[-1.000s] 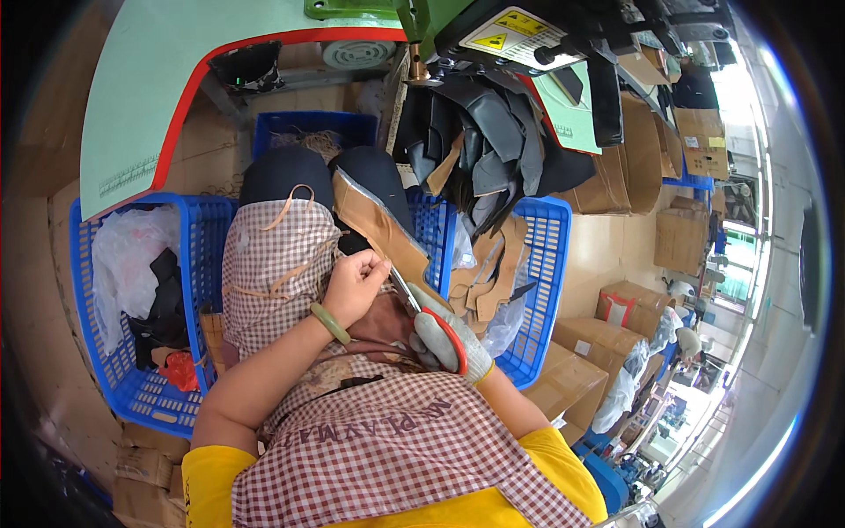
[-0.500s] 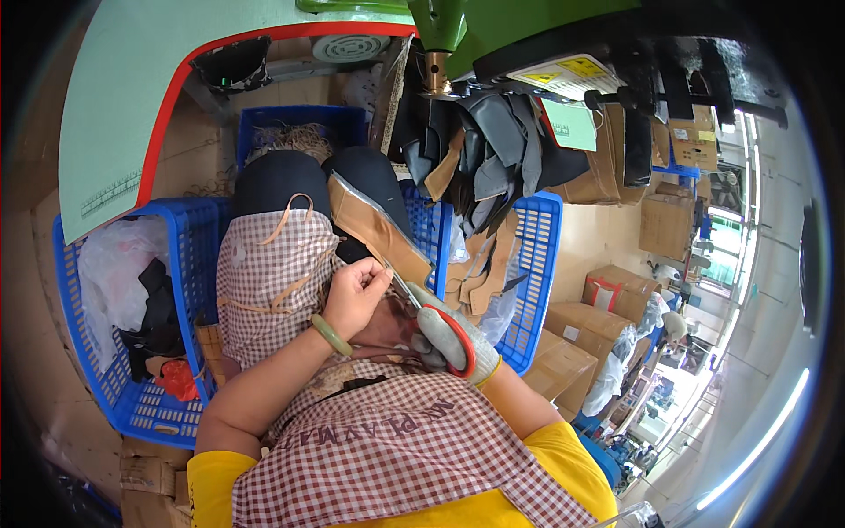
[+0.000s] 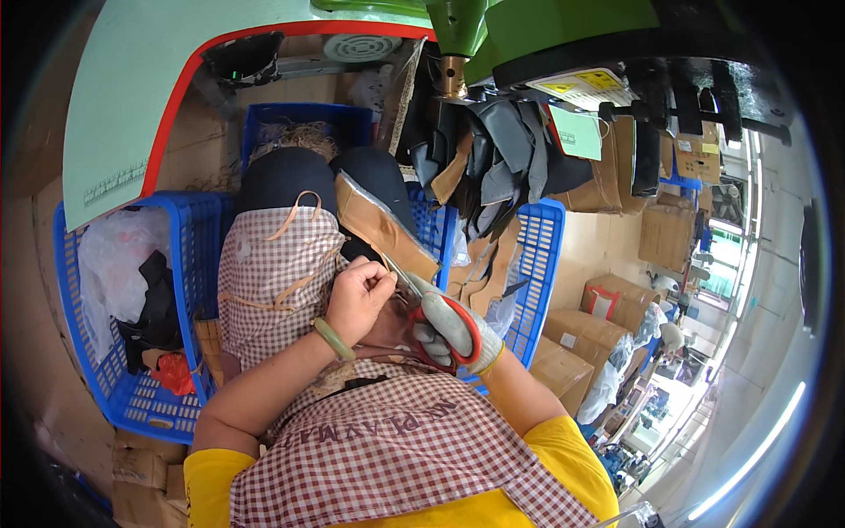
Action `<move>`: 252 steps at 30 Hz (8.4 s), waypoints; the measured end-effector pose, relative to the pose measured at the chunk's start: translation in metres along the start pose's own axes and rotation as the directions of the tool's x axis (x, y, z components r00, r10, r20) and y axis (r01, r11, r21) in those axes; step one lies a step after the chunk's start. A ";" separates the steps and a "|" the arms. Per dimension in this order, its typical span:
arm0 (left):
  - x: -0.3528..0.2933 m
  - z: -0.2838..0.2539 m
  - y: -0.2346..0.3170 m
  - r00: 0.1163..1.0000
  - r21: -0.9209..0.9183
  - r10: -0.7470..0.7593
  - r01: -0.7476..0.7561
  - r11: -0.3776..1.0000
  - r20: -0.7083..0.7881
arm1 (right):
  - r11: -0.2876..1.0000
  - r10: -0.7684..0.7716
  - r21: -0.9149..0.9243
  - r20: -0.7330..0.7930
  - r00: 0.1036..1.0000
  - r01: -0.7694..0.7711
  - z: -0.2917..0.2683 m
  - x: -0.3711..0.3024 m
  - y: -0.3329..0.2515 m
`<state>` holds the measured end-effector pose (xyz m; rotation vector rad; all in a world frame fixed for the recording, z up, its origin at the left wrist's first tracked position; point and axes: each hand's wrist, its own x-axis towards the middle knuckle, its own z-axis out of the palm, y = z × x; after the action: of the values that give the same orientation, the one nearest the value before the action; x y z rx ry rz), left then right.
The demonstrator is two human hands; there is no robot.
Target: Using scissors to trim excess material from shoe upper components at a manufacturing workstation.
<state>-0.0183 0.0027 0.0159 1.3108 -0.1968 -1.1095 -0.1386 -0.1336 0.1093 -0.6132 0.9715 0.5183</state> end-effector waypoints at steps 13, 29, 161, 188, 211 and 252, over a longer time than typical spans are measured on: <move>-0.007 0.005 0.004 0.917 0.559 0.378 -0.246 0.791 -0.131 | 0.999 -0.024 -0.044 0.021 0.999 0.025 -0.002 0.008 -0.011; -0.006 -0.011 0.005 0.980 0.306 0.196 -0.175 0.936 -0.037 | 0.996 0.016 -0.091 0.054 0.998 -0.011 -0.018 0.026 -0.018; 0.007 -0.057 0.026 0.747 0.936 0.582 -0.343 -0.079 0.322 | 0.161 -0.816 -0.909 0.096 0.570 0.384 0.021 0.071 -0.050; 0.029 -0.015 0.000 0.483 0.700 0.725 -0.714 0.001 0.492 | 0.818 -0.460 -0.401 -0.028 0.887 0.412 0.005 -0.039 0.019; 0.032 -0.016 0.001 0.523 0.713 0.708 -0.700 0.039 0.475 | 0.739 -0.368 -0.579 0.083 0.926 0.345 -0.028 -0.030 0.024; 0.036 -0.013 0.001 0.501 0.724 0.712 -0.690 -0.015 0.492 | 0.916 -0.356 -0.143 0.143 0.923 0.375 -0.049 0.002 0.040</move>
<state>0.0093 -0.0148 -0.0040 1.7559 -1.4869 0.0801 -0.1927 -0.1384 0.0768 -0.8871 0.6849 0.2967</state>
